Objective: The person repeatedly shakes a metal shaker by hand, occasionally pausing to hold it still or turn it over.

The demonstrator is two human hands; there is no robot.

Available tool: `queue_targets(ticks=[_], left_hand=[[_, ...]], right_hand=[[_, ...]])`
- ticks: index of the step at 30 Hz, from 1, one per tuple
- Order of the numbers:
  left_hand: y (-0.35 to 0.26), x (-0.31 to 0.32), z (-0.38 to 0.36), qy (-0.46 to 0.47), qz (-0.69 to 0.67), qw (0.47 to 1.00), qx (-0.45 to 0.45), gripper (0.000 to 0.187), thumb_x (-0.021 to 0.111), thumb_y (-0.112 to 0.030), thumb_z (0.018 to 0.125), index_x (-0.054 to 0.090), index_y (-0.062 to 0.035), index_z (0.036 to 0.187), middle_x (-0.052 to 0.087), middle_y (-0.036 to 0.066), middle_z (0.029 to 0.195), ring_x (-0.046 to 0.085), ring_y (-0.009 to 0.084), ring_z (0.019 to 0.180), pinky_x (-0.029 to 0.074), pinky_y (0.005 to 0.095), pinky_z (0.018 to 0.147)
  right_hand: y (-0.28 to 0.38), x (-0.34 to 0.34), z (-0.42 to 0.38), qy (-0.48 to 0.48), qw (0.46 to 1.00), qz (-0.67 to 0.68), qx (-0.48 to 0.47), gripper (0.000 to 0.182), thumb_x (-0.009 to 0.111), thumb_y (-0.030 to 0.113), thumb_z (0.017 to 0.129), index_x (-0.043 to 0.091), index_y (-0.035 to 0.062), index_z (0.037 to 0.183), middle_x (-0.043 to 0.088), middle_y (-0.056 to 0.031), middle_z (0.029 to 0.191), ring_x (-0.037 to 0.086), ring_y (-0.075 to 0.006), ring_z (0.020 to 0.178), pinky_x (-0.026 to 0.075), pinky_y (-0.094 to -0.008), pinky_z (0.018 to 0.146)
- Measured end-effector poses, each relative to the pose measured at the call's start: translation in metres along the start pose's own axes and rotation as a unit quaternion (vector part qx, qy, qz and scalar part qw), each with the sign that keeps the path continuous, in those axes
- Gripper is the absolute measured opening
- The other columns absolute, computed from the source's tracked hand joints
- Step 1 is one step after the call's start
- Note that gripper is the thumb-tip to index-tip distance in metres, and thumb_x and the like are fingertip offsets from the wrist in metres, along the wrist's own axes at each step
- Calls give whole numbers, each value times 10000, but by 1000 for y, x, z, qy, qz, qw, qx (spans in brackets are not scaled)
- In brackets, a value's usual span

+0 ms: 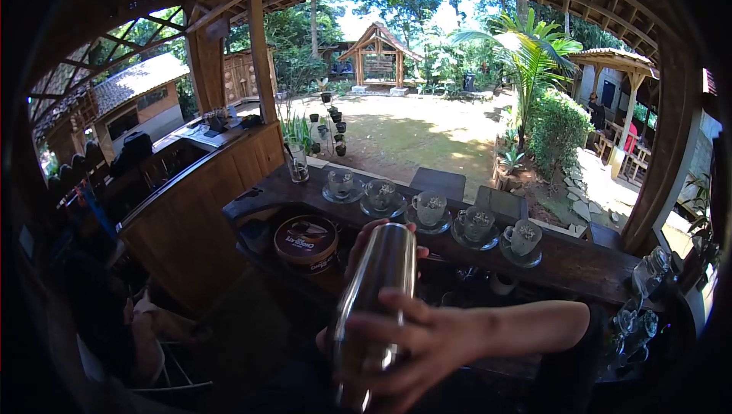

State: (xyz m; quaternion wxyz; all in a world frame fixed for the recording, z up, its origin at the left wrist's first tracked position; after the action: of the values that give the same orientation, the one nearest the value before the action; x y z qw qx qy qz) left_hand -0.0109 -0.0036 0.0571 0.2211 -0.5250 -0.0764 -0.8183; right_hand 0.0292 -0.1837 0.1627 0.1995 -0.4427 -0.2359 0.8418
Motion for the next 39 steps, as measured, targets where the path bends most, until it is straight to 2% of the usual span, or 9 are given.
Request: queue_targets(ticks=[4, 8, 14, 16, 18, 20, 26, 35, 39], left_hand=[[23, 10, 6, 27, 91, 986, 135, 448, 370, -461, 926, 380, -193, 1285, 396, 177, 1298, 474, 438, 1089, 501, 601, 745], [-8, -90, 35, -139, 27, 982, 124, 443, 408, -417, 924, 392, -137, 1267, 423, 119, 1290, 466, 352, 1133, 444, 539, 886], [18, -7, -15, 107, 79, 990, 36, 511, 382, -512, 903, 370, -197, 1306, 376, 189, 1322, 399, 431, 1184, 497, 583, 778], [27, 5, -17, -28, 47, 993, 108, 489, 381, -492, 912, 380, -196, 1302, 384, 189, 1315, 414, 380, 1189, 485, 567, 824], [31, -21, 0, -113, -35, 993, 26, 438, 388, -452, 924, 387, -211, 1289, 398, 174, 1299, 444, 317, 1177, 478, 544, 856], [-9, -98, 22, -56, -30, 974, 217, 359, 415, -401, 928, 409, -243, 1250, 391, 164, 1295, 460, 341, 1157, 462, 544, 883], [29, -10, -16, 46, 23, 996, 78, 351, 479, -377, 909, 417, -256, 1232, 379, 180, 1306, 433, 484, 1120, 473, 584, 833], [1, -43, 10, -107, 205, 938, 258, 408, 495, -344, 903, 385, -175, 1258, 446, 96, 1246, 473, 327, 1141, 476, 424, 874], [5, 9, -20, -15, 86, 996, 22, 460, 388, -442, 925, 392, -139, 1270, 408, 166, 1292, 467, 420, 1118, 487, 509, 859]], right_hand=[[-26, -1, -9, -32, 998, 45, 21, 546, 625, 199, 688, 465, 422, 1159, 367, -6, 1345, 390, -436, 1177, 394, -581, 896], [-103, 42, -69, -56, 906, 199, 369, 702, 712, 156, 611, 444, 280, 1248, 363, -130, 1330, 371, -386, 1180, 366, -530, 947], [22, -1, 4, -3, 1000, -8, -9, 551, 689, 264, 672, 466, 414, 1153, 404, 81, 1306, 386, -398, 1202, 325, -590, 939], [-7, -3, -4, -63, 995, 79, 12, 594, 712, 236, 650, 466, 358, 1176, 384, 24, 1322, 381, -381, 1206, 340, -573, 935], [-57, 23, -36, -30, 987, 103, 123, 615, 731, 206, 627, 479, 332, 1174, 374, -57, 1324, 386, -384, 1188, 368, -556, 922], [-99, 51, -76, -48, 906, 225, 355, 637, 734, 168, 614, 491, 350, 1174, 378, -121, 1311, 390, -420, 1156, 406, -537, 895], [4, 8, -8, -10, 999, 24, -31, 611, 684, 221, 674, 424, 464, 1170, 407, -2, 1314, 372, -403, 1197, 413, -554, 861], [-75, 40, -55, 9, 947, 209, 243, 552, 640, 151, 705, 465, 381, 1175, 376, -79, 1312, 353, -404, 1189, 401, -506, 913], [2, 6, -10, -47, 996, 22, -74, 619, 686, 222, 681, 412, 473, 1176, 404, -1, 1310, 384, -389, 1175, 429, -550, 831]])
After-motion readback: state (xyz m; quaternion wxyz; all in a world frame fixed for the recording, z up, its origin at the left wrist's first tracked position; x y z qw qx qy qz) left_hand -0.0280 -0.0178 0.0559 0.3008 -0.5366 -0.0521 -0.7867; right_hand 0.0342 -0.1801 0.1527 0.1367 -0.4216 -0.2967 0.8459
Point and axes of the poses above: each hand's wrist, its own z-axis towards the middle knuckle, its own x-axis out of the palm, y = z × x, the point moved 5 cm from there along z, towards the middle knuckle
